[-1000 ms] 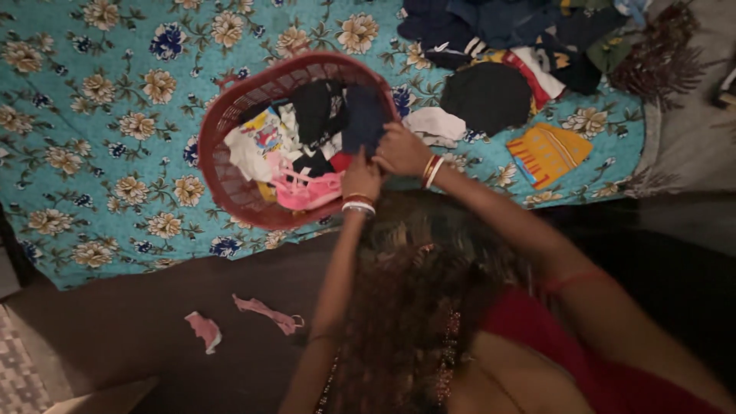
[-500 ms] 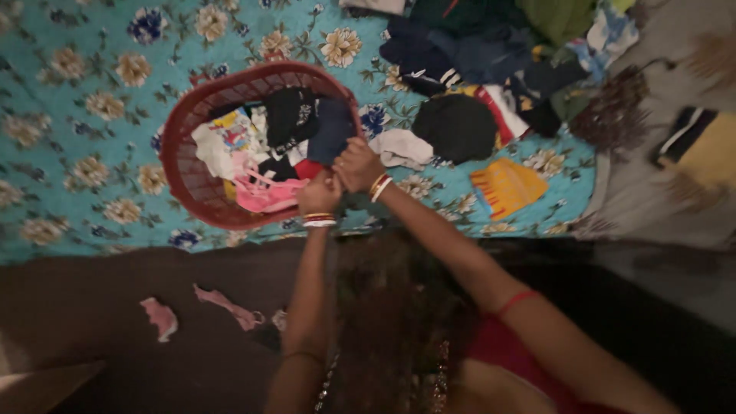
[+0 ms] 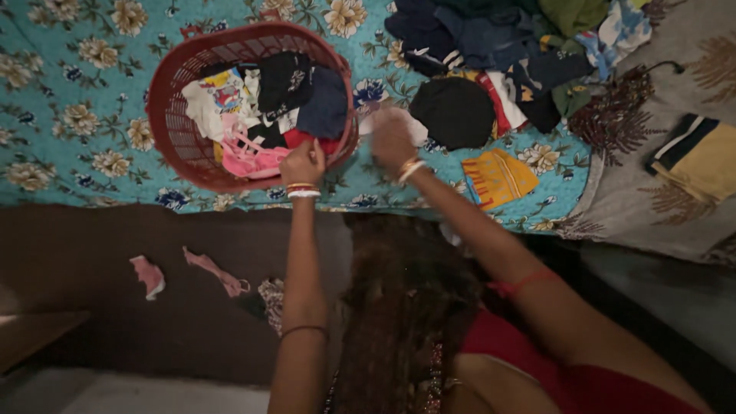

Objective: Sort laundry into a basket and organize items on a bed.

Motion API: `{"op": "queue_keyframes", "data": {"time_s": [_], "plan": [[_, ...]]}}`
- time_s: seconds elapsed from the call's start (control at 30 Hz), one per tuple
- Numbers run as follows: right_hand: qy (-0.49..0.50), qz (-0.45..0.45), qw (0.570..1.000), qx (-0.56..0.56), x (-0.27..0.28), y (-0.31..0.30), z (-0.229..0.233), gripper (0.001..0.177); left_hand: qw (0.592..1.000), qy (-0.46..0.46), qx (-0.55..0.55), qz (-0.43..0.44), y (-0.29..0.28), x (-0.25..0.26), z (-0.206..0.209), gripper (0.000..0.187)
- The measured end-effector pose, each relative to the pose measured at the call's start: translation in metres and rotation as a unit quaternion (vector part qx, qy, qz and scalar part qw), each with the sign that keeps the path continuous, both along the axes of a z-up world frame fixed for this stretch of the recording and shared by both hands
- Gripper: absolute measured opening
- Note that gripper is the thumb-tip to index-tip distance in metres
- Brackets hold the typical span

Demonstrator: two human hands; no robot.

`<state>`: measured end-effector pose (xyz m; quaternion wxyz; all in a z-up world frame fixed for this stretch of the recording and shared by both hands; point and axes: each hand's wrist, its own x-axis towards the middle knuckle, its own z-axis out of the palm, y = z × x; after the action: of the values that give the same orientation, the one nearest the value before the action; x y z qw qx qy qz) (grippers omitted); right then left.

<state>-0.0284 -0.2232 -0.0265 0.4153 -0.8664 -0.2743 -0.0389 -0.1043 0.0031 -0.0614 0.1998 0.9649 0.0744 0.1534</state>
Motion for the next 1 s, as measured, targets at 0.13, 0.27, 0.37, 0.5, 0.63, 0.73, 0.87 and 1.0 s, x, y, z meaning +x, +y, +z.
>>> {"op": "queue_keyframes", "data": {"time_s": [0.13,0.27,0.37,0.5,0.63,0.73,0.87,1.0], "plan": [[0.063,-0.322,0.937,-0.12,0.006,-0.123,-0.098,0.052,0.999,0.001,0.036,-0.018,0.001,-0.003,-0.006,0.032],[0.157,-0.514,0.817,-0.209,0.013,-0.2,-0.246,0.077,0.999,-0.001,0.035,-0.015,-0.001,0.004,-0.011,0.033],[0.26,-0.512,0.797,-0.188,0.018,-0.215,-0.237,0.097,0.998,-0.013,0.063,-0.021,-0.001,0.007,-0.011,0.031],[0.257,-0.474,0.83,-0.145,0.032,-0.238,-0.301,0.101,0.997,-0.019,0.07,-0.034,0.001,0.009,-0.012,0.031],[0.344,-0.483,0.787,0.169,0.021,-0.183,-0.199,0.066,0.998,-0.024,0.051,-0.035,0.0,0.011,-0.015,0.034],[0.254,-0.399,0.856,0.21,0.023,-0.159,-0.16,0.048,0.998,-0.028,0.042,-0.033,-0.001,0.013,-0.012,0.029],[0.167,-0.25,0.906,0.299,0.033,-0.142,-0.116,0.049,0.997,-0.011,-0.058,-0.055,-0.001,0.017,0.002,0.04],[0.219,-0.039,0.951,0.214,0.031,-0.141,-0.005,0.052,0.96,-0.123,-0.205,-0.144,-0.027,0.019,0.046,0.117]]}}
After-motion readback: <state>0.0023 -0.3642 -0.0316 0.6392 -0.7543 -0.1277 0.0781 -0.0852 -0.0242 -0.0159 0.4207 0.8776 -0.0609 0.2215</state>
